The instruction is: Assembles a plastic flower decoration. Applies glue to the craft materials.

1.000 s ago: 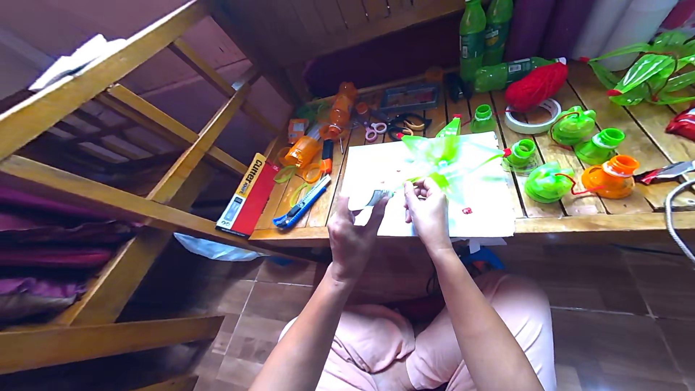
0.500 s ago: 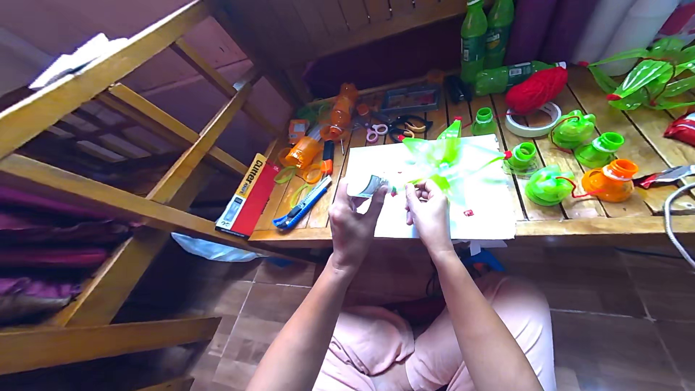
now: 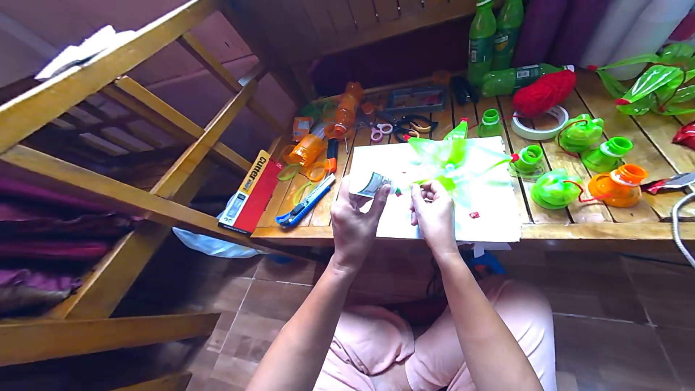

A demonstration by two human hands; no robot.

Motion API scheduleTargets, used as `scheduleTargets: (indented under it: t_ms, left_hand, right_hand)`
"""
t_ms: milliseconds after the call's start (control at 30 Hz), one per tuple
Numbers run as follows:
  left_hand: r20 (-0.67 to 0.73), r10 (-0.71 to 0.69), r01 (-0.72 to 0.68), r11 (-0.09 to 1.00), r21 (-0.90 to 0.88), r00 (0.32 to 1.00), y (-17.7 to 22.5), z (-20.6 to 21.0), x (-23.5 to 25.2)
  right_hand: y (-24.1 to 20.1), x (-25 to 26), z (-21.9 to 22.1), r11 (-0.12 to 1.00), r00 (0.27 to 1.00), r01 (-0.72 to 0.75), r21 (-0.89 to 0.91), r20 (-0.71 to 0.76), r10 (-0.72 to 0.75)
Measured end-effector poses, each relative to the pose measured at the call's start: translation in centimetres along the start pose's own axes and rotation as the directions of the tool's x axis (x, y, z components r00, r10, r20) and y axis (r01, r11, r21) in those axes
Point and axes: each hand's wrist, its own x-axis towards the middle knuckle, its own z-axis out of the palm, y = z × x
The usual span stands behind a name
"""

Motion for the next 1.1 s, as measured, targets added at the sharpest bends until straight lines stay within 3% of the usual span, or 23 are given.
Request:
scheduleTargets:
  t_ms: [667, 1100]
  left_hand:
    - [0.016, 0.032, -0.032, 0.999, 0.002, 0.999, 0.01, 0.09, 0.21]
    - [0.010, -0.028, 0.028, 0.999, -0.029, 1.000, -0.24, -0.27, 0.47]
  right_hand:
    - [-0.10, -0.02, -0.04, 1.000, 1.000, -0.008, -0.004, 0.004, 0.008]
    - [0.11, 0.05, 0.06, 1.000, 1.000, -0.005, 0.009, -0.005, 0.006]
